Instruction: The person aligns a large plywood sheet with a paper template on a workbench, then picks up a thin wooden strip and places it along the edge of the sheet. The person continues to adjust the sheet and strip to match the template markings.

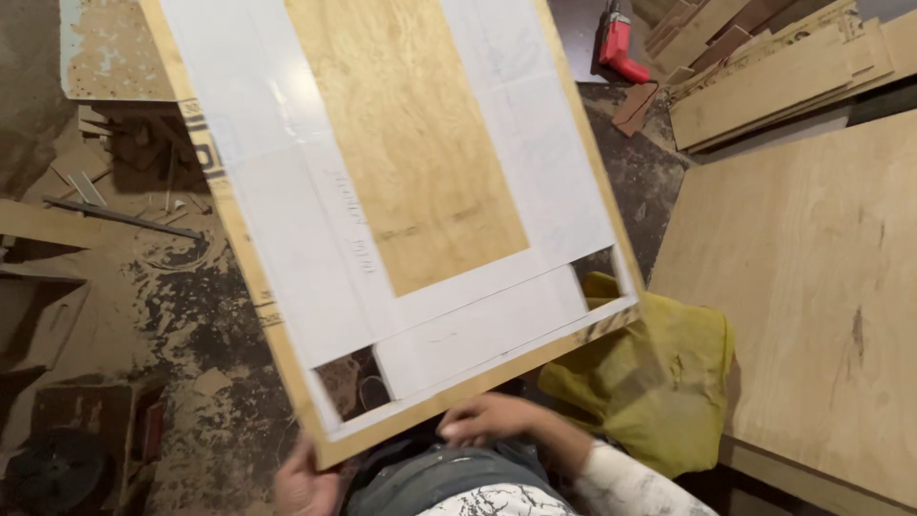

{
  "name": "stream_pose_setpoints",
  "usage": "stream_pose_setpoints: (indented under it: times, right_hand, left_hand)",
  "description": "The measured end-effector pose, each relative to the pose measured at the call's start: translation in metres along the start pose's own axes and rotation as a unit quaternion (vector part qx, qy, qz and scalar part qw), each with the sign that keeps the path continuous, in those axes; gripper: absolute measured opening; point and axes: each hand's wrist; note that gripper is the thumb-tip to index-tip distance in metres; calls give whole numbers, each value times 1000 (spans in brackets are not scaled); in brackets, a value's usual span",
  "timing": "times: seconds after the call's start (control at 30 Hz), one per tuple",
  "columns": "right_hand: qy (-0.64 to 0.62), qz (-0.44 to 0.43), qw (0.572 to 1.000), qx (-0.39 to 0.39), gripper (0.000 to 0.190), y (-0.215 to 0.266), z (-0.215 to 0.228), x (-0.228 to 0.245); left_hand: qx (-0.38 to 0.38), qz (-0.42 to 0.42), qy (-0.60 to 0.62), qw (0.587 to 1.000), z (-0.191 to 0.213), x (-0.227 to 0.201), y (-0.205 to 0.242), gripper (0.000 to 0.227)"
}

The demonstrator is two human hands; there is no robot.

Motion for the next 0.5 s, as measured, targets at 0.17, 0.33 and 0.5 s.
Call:
stream_pose_setpoints:
  times: [0.17, 0.33, 0.5]
  right_hand:
    - [-67, 82, 827, -552, 27, 88, 117, -13]
    - [90, 29, 754, -650, 45, 75, 205, -53]
    - [-185, 42, 890, -415, 39, 22, 187, -31]
  left_hand:
    - [37, -208, 24, 977, -55, -55, 16, 70]
    - [-42, -206, -42, 977, -74, -82, 13, 72]
    - [86, -89, 186, 975, -59, -149, -50, 68]
Point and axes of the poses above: each hand's wrist, its own y-axis away from the middle knuckle, its own z-axis out of the back of the hand, x = y × z, and after that the axes turned 10 degrees about y, right-handed
